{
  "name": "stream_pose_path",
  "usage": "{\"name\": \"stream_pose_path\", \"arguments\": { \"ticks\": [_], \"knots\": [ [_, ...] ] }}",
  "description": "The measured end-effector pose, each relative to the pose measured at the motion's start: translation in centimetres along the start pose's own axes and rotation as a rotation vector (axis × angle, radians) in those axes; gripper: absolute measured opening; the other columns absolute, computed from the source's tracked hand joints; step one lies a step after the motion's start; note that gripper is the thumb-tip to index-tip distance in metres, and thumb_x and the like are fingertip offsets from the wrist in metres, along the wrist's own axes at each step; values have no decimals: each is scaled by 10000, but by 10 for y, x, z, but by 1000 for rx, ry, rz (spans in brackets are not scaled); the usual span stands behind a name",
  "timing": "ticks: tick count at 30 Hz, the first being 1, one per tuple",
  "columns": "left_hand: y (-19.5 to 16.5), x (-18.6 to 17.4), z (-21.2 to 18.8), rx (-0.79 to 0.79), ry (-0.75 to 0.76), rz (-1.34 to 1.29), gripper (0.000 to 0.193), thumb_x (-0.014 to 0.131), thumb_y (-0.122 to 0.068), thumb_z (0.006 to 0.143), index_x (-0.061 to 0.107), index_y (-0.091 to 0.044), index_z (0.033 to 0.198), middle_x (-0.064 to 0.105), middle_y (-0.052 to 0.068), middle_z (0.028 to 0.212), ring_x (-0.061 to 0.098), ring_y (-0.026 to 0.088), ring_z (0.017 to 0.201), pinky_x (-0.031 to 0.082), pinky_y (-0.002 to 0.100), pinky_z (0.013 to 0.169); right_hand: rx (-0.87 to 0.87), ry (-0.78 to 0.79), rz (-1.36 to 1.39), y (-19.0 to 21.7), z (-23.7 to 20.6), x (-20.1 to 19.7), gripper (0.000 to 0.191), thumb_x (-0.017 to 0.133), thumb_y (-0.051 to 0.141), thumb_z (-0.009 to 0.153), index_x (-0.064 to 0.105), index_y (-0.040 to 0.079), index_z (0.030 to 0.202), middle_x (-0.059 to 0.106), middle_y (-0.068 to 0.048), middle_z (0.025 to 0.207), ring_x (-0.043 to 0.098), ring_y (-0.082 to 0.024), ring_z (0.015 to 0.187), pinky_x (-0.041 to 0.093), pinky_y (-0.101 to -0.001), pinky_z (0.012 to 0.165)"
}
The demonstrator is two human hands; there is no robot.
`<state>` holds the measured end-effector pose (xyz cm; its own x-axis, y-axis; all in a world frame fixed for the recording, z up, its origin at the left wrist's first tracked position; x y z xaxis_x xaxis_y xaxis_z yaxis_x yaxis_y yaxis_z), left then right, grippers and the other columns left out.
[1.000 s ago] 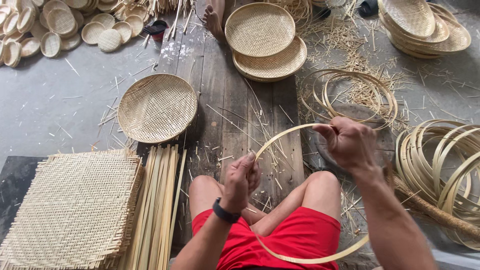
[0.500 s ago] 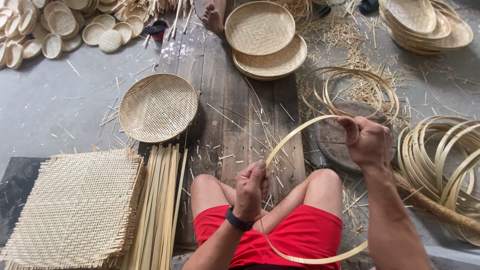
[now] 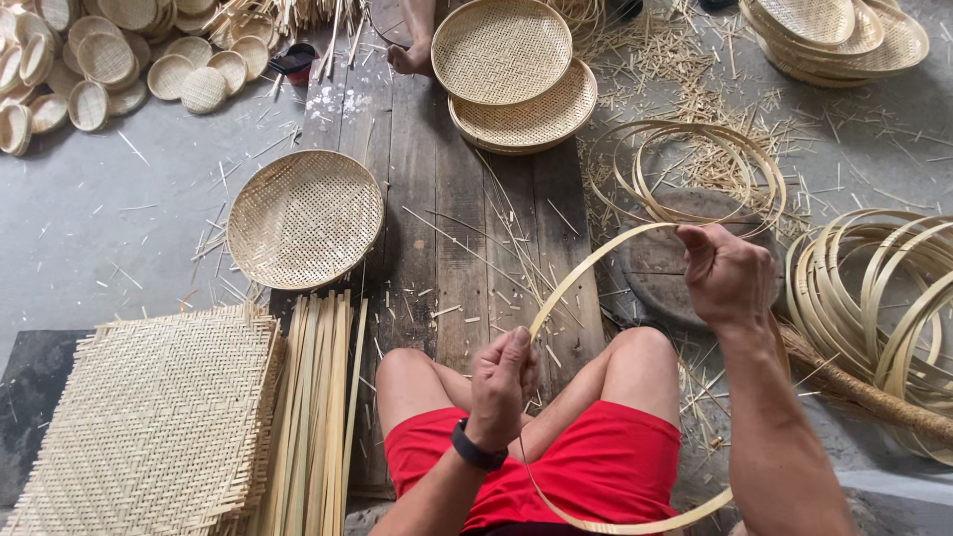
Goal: The person sits on the floor of a bamboo workshop and bends long thin bamboo strips into circular hoops, flexing and working the strips by hand and joining the ends to form rims. Finished hoops are set aside with other completed rims and woven trays around the work area.
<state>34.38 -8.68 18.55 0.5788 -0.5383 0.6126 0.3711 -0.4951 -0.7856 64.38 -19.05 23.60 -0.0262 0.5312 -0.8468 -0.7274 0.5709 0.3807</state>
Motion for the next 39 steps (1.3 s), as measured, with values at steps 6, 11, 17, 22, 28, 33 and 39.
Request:
{"name": "stream_pose_path", "arguments": {
  "ticks": [6, 11, 17, 22, 28, 33, 39],
  "knots": [
    [2, -6, 2, -64, -28, 29, 366, 555, -319, 1075, 586, -79, 800, 440, -57, 574, 356, 33, 462, 265, 223, 407, -69, -57, 77, -2, 2, -3, 587, 481, 606, 1106, 755, 134, 891, 693, -36, 707, 670, -211, 612, 503, -362, 550],
    [-23, -47, 2, -76, -47, 210, 390, 577, -309, 1059, 665, -5, 832, 460, -41, 531, 355, 40, 423, 263, 229, 376, -340, 102, 267, -9, -21, -16, 363, 556, 403, 1079, 751, 98, 1096, 727, -92, 991, 701, -218, 874, 559, -319, 740],
    [-20, -93, -4, -40, -106, 609, 495, 622, -299, 971, 523, -72, 1399, 676, 25, 1101, 656, 95, 992, 554, 194, 832, -76, 100, -50, -75, -40, 7, 178, 679, 218, 1016, 803, 131, 1109, 755, -77, 901, 686, -227, 771, 543, -352, 710],
    [-16, -185, -46, -225, -533, 512, 488, 642, -254, 952, 600, -25, 1381, 693, 84, 1261, 686, 170, 1039, 565, 311, 826, 770, 247, 490, -155, -56, 45, 209, 687, 274, 1027, 770, 92, 1088, 740, -84, 803, 649, -166, 662, 513, -349, 576],
    [6, -307, -129, -379, -907, 759, 453, 735, -235, 939, 687, 24, 1307, 712, 134, 1067, 650, 178, 890, 539, 349, 712, 1018, -97, 1023, -172, -73, 91, 296, 666, 267, 1017, 690, -21, 1080, 704, -99, 774, 641, -178, 565, 532, -312, 493],
    [14, -343, -186, -424, -1027, 1223, 616, 882, -323, 797, 709, 23, 1276, 751, 214, 1059, 723, 266, 973, 565, 387, 873, 983, -274, 1408, -162, -33, 86, 303, 698, 269, 1037, 600, -8, 1109, 733, -99, 904, 784, -210, 770, 671, -350, 711],
    [20, -318, -231, -260, -1127, 1943, 852, 877, -345, 646, 651, -70, 1421, 611, 241, 1326, 549, 411, 1260, 447, 500, 1108, 765, 252, 1029, -93, -32, 123, 269, 635, 229, 1020, 694, -15, 1120, 750, -97, 917, 753, -196, 764, 625, -338, 638]
  ]
}}
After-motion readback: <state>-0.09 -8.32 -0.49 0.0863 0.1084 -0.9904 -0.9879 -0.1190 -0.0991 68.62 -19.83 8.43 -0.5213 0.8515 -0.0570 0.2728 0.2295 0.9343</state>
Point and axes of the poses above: each hand's wrist, its own z-axis towards the middle knuckle, its own x-axis out of the palm, y = z × x, the point moved 3 cm from there along z, towards the middle knuckle
